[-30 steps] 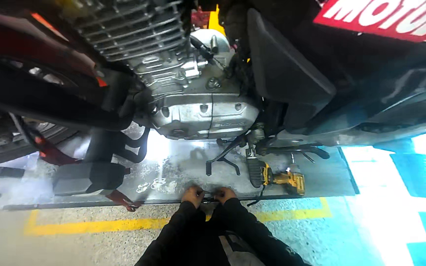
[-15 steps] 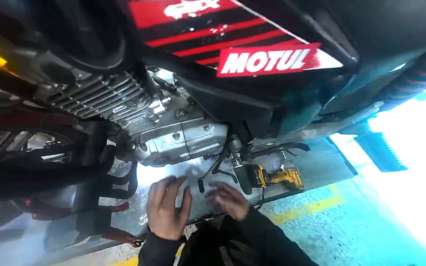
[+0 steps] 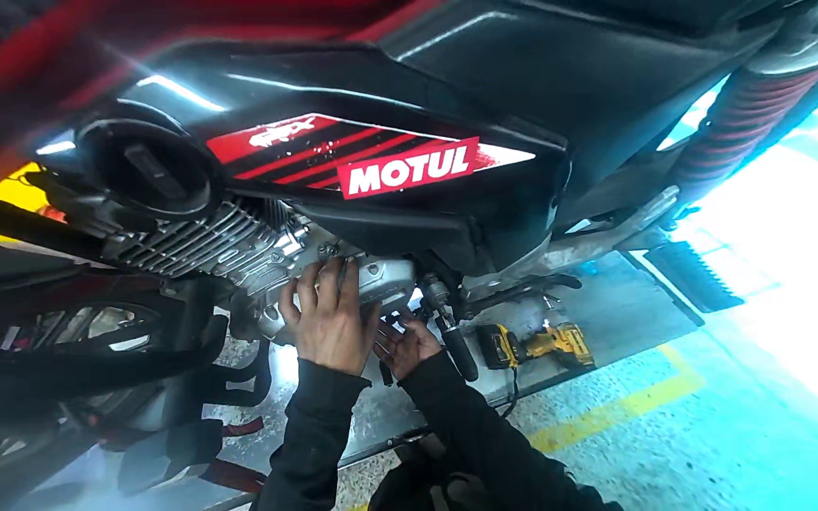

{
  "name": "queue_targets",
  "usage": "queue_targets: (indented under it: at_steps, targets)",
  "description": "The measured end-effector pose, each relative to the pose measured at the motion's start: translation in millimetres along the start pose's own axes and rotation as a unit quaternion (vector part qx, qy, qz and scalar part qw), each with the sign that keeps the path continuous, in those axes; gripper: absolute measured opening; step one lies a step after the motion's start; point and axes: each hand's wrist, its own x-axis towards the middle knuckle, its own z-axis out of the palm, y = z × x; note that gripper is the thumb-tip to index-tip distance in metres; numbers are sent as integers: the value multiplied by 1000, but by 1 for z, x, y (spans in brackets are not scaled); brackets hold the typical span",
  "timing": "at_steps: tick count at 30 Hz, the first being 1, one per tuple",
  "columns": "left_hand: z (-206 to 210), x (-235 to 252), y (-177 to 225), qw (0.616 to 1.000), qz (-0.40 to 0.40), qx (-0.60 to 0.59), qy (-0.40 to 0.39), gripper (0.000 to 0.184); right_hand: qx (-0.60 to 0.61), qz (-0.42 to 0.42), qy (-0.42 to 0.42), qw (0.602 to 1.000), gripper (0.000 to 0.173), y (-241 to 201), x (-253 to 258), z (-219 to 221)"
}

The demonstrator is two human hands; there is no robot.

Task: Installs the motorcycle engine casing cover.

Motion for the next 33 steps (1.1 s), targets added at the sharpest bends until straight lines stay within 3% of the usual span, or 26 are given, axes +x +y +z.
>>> queue_targets:
  at_steps: [7,9,13,20,33]
  targets:
    - [2,-2,1,999,-1,26,19,56,32,16,-13,999,38,-7,-16,8]
    - [1,-1,1,1000,-5,22,19,56,-1,18,24,1000,38,-11,-14,13]
    - [0,-2,6,999,-16,32,16,58,-57,-1,80,995,64,-18,-6,30]
    - [-1,0,7,999,-21,42,5,57,-70,34,51,996,84,-20,10,28]
    - [3,-4,16,997,-38,46,44,48,-93,21,77,992,78,-19,14,27]
